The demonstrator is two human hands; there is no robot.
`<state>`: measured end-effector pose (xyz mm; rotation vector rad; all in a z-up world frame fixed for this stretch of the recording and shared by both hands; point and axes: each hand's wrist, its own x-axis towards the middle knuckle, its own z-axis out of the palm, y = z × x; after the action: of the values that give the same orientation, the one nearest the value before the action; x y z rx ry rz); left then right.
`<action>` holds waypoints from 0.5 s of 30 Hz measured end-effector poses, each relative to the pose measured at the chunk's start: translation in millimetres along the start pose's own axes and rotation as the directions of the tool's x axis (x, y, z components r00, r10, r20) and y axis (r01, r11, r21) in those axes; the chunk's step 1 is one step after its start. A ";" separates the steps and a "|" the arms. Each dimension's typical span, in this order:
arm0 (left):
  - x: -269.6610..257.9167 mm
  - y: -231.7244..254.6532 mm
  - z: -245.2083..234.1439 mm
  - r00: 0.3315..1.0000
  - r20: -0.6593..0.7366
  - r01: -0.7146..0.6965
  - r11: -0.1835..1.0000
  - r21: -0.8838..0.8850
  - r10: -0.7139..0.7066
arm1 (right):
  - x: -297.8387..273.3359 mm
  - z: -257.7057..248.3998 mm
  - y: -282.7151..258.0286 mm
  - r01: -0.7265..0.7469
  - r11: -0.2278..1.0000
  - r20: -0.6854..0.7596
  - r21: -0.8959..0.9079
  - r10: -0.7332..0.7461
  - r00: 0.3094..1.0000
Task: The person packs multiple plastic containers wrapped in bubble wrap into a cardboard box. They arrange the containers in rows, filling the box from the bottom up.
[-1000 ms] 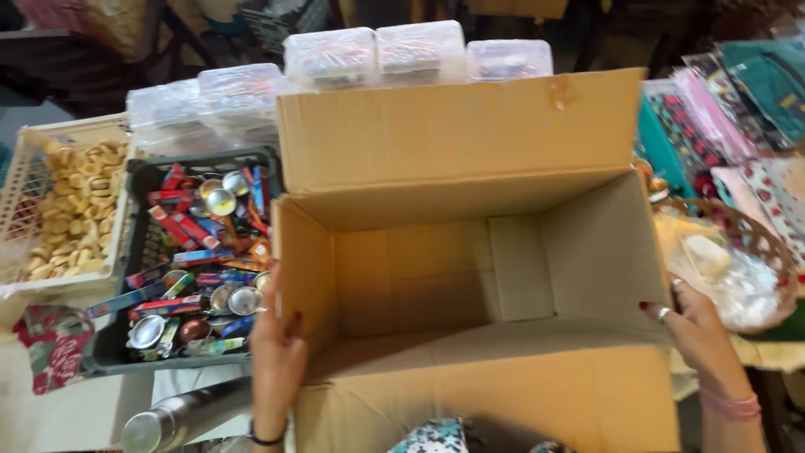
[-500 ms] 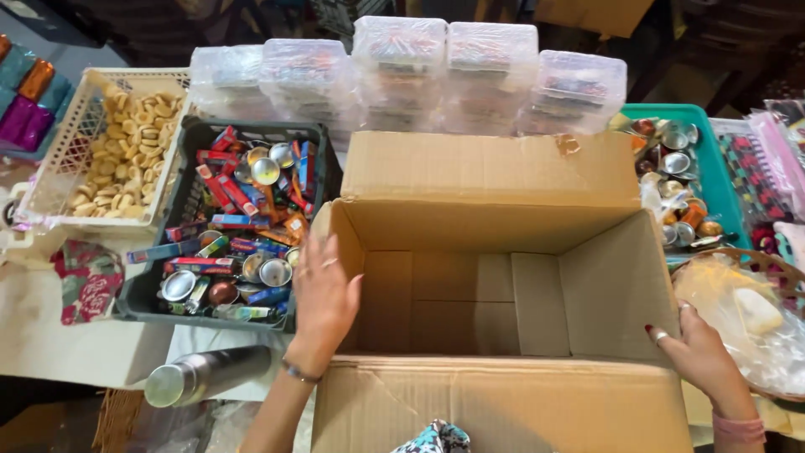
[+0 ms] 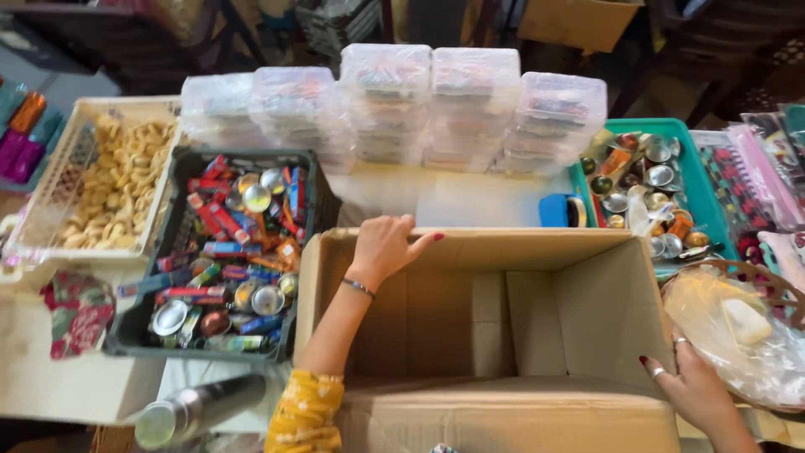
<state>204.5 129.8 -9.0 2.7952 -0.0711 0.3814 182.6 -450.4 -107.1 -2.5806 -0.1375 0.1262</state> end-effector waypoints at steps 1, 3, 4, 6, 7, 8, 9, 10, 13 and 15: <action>2.1 -2.0 2.6 0.999 -0.037 -0.023 1.000 0.004 0.023 | 9.0 -1.6 11.2 -0.039 0.980 0.173 -0.194 0.073 0.982; 3.3 -4.4 7.0 0.996 -0.070 -0.053 0.999 0.004 0.053 | 33.5 -16.4 16.8 -0.055 0.922 0.319 -0.382 0.187 0.929; 2.5 -4.4 8.8 0.998 -0.045 -0.042 0.999 0.011 0.042 | 49.4 -29.9 11.6 -0.020 0.917 0.418 -0.399 0.201 0.886; 5.6 -4.2 8.5 0.999 -0.027 -0.037 0.999 0.020 0.037 | 99.1 -60.6 -53.2 0.014 0.912 0.505 -0.411 0.215 0.836; 6.0 -3.1 7.6 1.000 -0.008 -0.028 0.999 0.023 0.028 | 118.4 -85.5 -110.4 -0.075 0.865 0.426 -0.497 0.318 0.847; 6.4 -1.8 6.7 1.000 0.010 -0.019 0.999 0.028 0.018 | 129.4 -118.5 -165.7 -0.164 0.803 0.339 -0.573 0.415 0.845; 5.7 -0.6 6.7 1.000 0.012 -0.026 0.999 0.027 0.025 | 157.3 -115.3 -176.2 -0.171 0.803 0.336 -0.571 0.418 0.844; 4.7 0.4 6.6 1.000 0.008 -0.022 1.000 0.020 0.022 | 185.2 -112.5 -186.5 -0.020 0.924 0.268 -0.382 0.132 0.954; 5.8 1.7 3.5 1.000 0.001 -0.019 1.000 0.009 0.019 | 286.2 -73.5 -200.5 0.275 0.914 0.067 -0.300 -0.267 0.961; 4.3 3.7 3.2 1.000 -0.001 -0.005 1.000 0.003 0.005 | 335.2 -47.9 -214.1 0.370 0.838 0.034 -0.400 -0.390 0.920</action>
<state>209.2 125.2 -9.7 2.7981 -0.0768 0.3841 504.7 -252.9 26.1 -2.8942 -0.7254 -0.1286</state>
